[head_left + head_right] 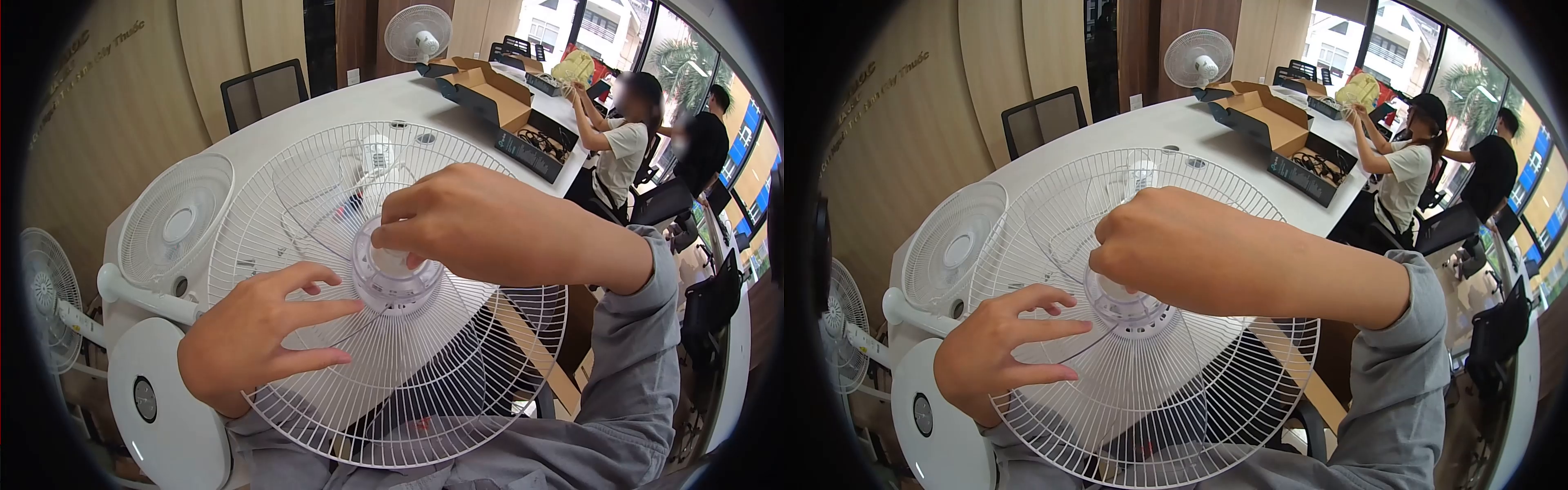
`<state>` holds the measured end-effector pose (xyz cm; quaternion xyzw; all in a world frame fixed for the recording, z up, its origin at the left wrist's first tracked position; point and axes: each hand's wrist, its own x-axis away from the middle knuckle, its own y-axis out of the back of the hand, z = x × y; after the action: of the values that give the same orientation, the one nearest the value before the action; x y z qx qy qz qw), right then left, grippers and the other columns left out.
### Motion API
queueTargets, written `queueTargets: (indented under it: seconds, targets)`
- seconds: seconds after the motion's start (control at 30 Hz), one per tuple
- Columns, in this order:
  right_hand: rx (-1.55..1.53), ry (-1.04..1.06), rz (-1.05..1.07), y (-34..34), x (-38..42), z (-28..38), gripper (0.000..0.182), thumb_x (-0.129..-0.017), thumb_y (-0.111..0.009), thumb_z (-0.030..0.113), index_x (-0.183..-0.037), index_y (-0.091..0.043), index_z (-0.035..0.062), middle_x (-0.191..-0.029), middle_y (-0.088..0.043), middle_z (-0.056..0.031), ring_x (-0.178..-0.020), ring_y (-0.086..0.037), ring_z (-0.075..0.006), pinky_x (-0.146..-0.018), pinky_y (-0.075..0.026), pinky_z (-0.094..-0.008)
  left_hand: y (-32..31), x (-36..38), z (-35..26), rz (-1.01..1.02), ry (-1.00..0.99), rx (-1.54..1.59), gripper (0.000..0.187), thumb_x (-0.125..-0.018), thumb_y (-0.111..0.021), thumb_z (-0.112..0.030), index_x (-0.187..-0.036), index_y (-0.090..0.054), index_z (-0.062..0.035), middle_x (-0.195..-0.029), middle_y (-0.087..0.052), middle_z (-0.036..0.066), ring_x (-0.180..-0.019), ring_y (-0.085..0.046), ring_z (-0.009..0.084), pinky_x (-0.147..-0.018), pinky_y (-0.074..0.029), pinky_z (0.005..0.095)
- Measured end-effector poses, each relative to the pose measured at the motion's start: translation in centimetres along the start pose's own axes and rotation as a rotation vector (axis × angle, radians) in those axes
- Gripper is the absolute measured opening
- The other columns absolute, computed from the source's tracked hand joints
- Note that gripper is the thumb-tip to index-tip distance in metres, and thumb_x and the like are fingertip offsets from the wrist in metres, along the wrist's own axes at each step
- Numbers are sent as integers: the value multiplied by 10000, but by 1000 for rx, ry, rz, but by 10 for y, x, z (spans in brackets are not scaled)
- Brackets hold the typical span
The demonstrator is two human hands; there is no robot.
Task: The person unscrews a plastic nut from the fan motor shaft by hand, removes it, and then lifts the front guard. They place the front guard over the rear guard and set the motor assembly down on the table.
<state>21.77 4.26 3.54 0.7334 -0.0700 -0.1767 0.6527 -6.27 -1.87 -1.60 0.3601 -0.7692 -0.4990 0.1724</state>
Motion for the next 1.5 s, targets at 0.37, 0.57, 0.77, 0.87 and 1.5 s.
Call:
queueTargets:
  seconds: [0.37, 0.57, 0.77, 0.87, 1.5]
  targets:
    - [34, -92, 10, 2, 0, 8, 142, -826, -826, 41, -933, -756, -22, -882, -757, -166, -859, -778, -294, -734, -620, -378, 0, 0, -1, 5, 12, 6, 579, -781, -925, -452, -1265, -808, -159, -1347, -688, 200, -1167, -706, 341, -920, -611, 439]
    - [47, -41, 7, -2, 0, 5, 186, -880, -788, 122, -1005, -712, 6, -857, -645, -113, -804, -715, -286, -701, -562, -411, 1, 0, -1, 9, 8, 1, 573, -783, -924, -444, -1268, -806, -163, -1353, -685, 200, -1173, -705, 348, -939, -604, 438]
    - [90, -38, -3, -8, -3, 7, 167, -909, -772, 130, -993, -744, -13, -955, -667, -134, -915, -709, -277, -787, -585, -393, 2, 1, -2, 19, 5, 4, 578, -801, -908, -448, -1290, -794, -162, -1353, -679, 194, -1155, -709, 347, -928, -604, 435]
    - [104, -23, 15, -3, -4, 8, 162, -923, -759, 108, -942, -771, -52, -1033, -702, -168, -981, -721, -291, -826, -610, -373, 1, 0, 1, 13, -30, 2, 568, -813, -901, -444, -1293, -791, -161, -1349, -679, 195, -1150, -711, 343, -923, -605, 432]
    - [-7, -55, 59, 4, -1, -1, 236, -884, -795, 137, -1077, -789, 1, -1068, -749, -161, -940, -747, -311, -840, -596, -406, 1, 0, 7, -16, -107, 2, 523, -855, -878, -411, -1303, -786, -157, -1342, -668, 206, -1134, -712, 343, -951, -593, 424]
